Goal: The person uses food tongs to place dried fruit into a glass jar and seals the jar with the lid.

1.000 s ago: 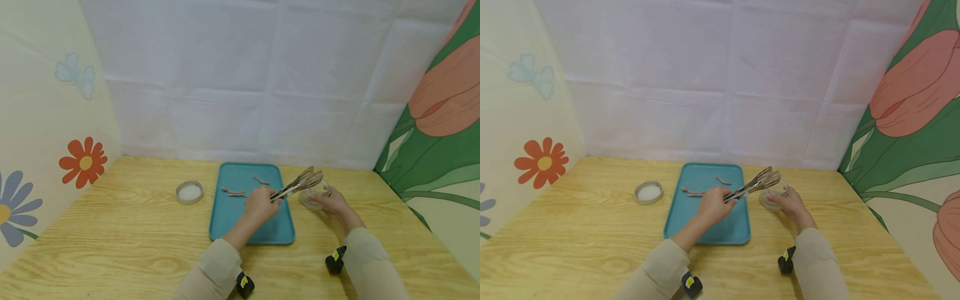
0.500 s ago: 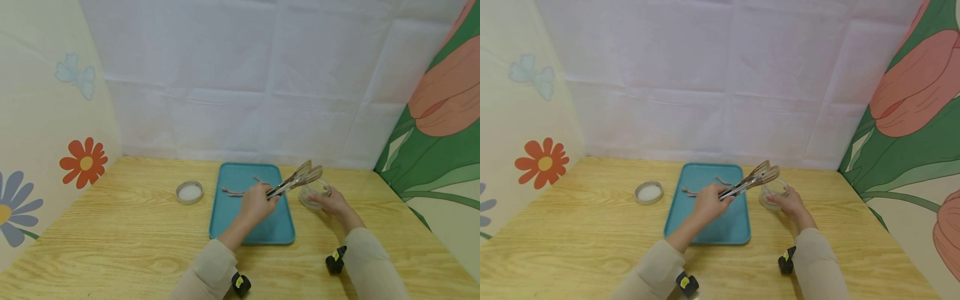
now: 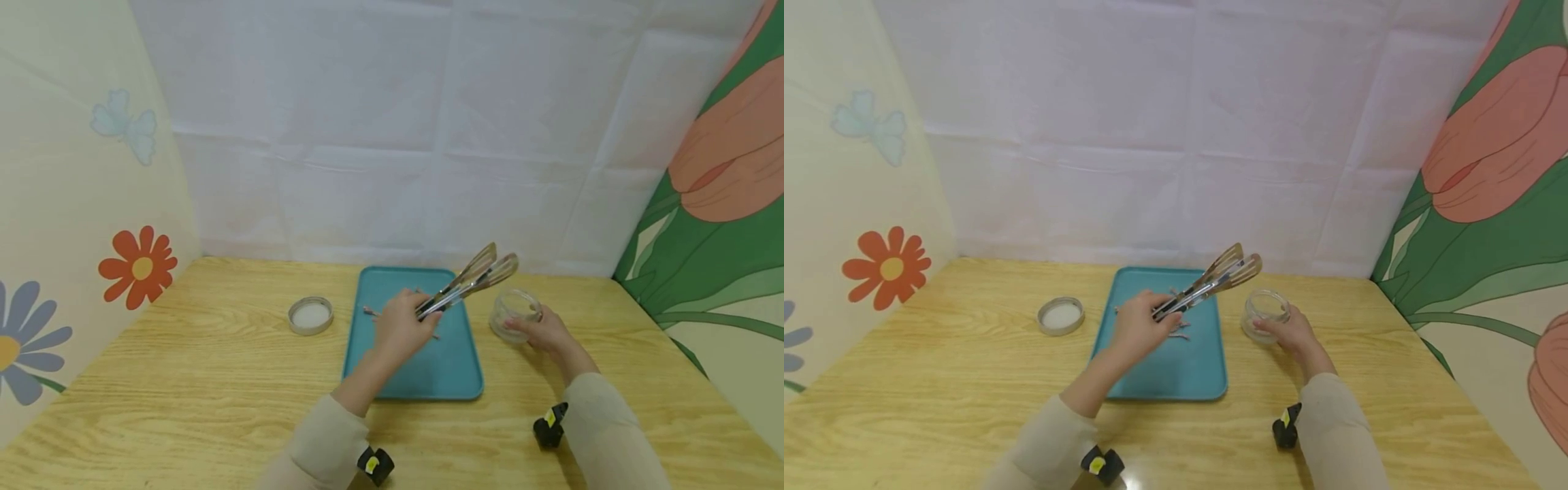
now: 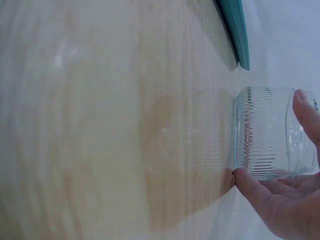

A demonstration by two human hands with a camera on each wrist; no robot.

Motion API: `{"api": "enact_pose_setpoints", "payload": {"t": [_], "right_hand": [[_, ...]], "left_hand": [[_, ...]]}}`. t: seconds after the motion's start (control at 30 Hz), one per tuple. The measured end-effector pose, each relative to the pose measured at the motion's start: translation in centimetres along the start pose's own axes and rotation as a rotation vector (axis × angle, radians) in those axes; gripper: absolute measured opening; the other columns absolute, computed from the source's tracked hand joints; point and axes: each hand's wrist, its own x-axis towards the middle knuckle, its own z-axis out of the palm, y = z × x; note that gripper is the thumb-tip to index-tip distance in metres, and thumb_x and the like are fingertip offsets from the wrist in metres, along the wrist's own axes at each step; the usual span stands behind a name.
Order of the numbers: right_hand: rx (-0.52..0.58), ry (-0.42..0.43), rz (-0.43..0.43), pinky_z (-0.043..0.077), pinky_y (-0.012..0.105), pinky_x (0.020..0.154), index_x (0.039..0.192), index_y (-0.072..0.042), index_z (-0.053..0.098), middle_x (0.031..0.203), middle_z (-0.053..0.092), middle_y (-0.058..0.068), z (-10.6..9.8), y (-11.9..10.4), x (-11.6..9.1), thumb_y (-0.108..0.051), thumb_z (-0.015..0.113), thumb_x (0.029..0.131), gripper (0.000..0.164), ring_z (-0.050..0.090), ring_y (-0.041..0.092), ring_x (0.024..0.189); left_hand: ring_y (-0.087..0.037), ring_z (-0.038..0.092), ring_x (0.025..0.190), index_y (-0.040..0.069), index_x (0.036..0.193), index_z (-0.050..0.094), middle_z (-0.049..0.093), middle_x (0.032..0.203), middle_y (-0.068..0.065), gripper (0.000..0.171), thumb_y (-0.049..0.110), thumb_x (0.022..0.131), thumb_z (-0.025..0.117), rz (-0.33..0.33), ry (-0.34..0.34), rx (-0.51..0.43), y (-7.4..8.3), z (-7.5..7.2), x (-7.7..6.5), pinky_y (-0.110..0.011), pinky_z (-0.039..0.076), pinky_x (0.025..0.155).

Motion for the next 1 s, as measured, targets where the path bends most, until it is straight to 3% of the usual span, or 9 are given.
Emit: {"api": "enact_pose_setpoints", "payload": {"t": [0.17, 0.4, 1.0], "right_hand": [[-0.011, 0.005, 0.004, 0.033, 0.04, 0.086, 0.133, 0.011, 0.007, 0.128, 0.024, 0.031, 0.0, -0.1, 0.0, -0.032, 0.062, 0.079, 0.089, 0.033, 0.034, 0.111], [-0.009, 0.0, 0.011, 0.029, 0.043, 0.09, 0.133, 0.01, 0.004, 0.13, 0.02, 0.032, 0.0, -0.2, -0.1, -0.033, 0.063, 0.078, 0.092, 0.028, 0.034, 0.115], [-0.015, -0.002, 0.005, 0.029, 0.045, 0.089, 0.133, 0.01, 0.004, 0.131, 0.016, 0.033, -0.2, -0.2, -0.2, -0.039, 0.065, 0.075, 0.098, 0.026, 0.038, 0.117]], "left_hand": [[-0.013, 0.048, 0.062, 0.011, 0.096, 0.065, 0.053, 0.076, 0.0, 0.023, 0.024, 0.076, 0.066, 0.034, 0.033, -0.019, -0.5, -1.4, -0.2, -0.029, 0.039, 0.053], [-0.011, 0.045, 0.058, 0.013, 0.101, 0.064, 0.051, 0.08, 0.0, 0.027, 0.026, 0.076, 0.066, -0.021, 0.031, -0.008, -1.6, -3.4, -0.9, -0.027, 0.037, 0.048], [-0.014, 0.044, 0.057, 0.008, 0.099, 0.064, 0.05, 0.076, -0.003, 0.03, 0.022, 0.073, 0.069, -0.021, 0.061, 0.063, -5.2, -6.8, -2.9, -0.028, 0.036, 0.047]]}}
